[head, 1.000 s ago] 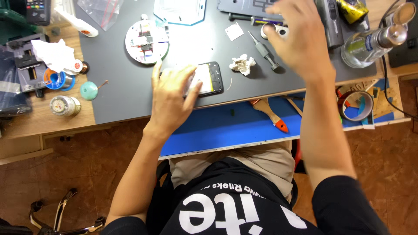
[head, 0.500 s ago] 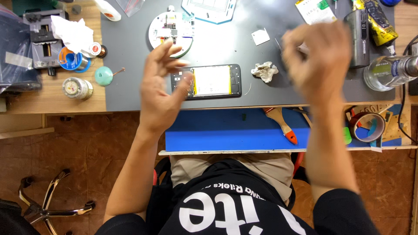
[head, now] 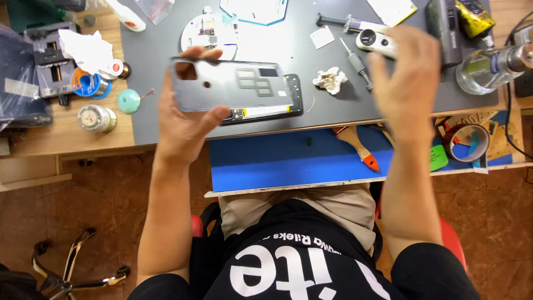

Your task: The person cleans the back of a disassembled smartphone with a tissue, then uses a brush to clean the internal components. They apply adhesive from a tube to the phone's back cover and prepare to reassemble the device.

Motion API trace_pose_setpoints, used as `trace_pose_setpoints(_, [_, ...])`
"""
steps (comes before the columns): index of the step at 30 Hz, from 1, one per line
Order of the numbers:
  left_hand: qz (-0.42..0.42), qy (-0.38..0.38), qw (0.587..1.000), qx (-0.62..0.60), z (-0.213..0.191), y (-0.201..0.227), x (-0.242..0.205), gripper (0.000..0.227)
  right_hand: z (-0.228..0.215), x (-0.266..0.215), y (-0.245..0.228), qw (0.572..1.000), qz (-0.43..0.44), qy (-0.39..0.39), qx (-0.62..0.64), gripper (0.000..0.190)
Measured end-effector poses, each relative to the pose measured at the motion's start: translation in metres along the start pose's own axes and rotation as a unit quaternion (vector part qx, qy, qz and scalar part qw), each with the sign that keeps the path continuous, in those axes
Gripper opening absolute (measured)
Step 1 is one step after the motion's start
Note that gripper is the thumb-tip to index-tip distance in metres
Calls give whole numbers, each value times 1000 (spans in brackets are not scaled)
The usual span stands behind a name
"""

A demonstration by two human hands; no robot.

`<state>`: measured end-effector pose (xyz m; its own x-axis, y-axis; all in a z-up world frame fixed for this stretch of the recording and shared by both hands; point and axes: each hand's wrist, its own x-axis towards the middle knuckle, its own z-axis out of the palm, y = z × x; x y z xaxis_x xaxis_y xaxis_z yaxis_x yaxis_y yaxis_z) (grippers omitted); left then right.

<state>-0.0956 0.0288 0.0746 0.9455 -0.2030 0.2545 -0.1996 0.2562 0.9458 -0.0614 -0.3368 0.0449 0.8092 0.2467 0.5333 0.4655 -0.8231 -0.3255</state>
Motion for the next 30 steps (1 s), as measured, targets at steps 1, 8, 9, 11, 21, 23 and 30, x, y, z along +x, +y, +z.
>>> trace_pose_setpoints(1, [16,5,1000,18,-2,4,0,68,-5,-1,22,995,46,-17,-83,40])
trace_pose_setpoints(8, [45,-11,999,25,-8,7,1,66,-2,-15,28,981,155,-87,-74,37])
trace_pose_setpoints(9, [45,-6,999,25,-7,7,1,66,2,-15,20,980,180,-75,-42,39])
trace_pose_setpoints(11, [44,-10,999,23,-5,5,1,67,14,-16,12,975,212,-59,-12,41])
trace_pose_setpoints(21, [22,-18,998,57,4,5,4,68,7,-42,59,977,191,28,-93,39])
trace_pose_setpoints(23, [13,-23,998,59,5,4,4,68,0,-46,66,960,231,24,-157,46])
trace_pose_setpoints(30, [-26,-49,996,70,9,-4,0,71,-10,-40,29,960,142,148,-189,39])
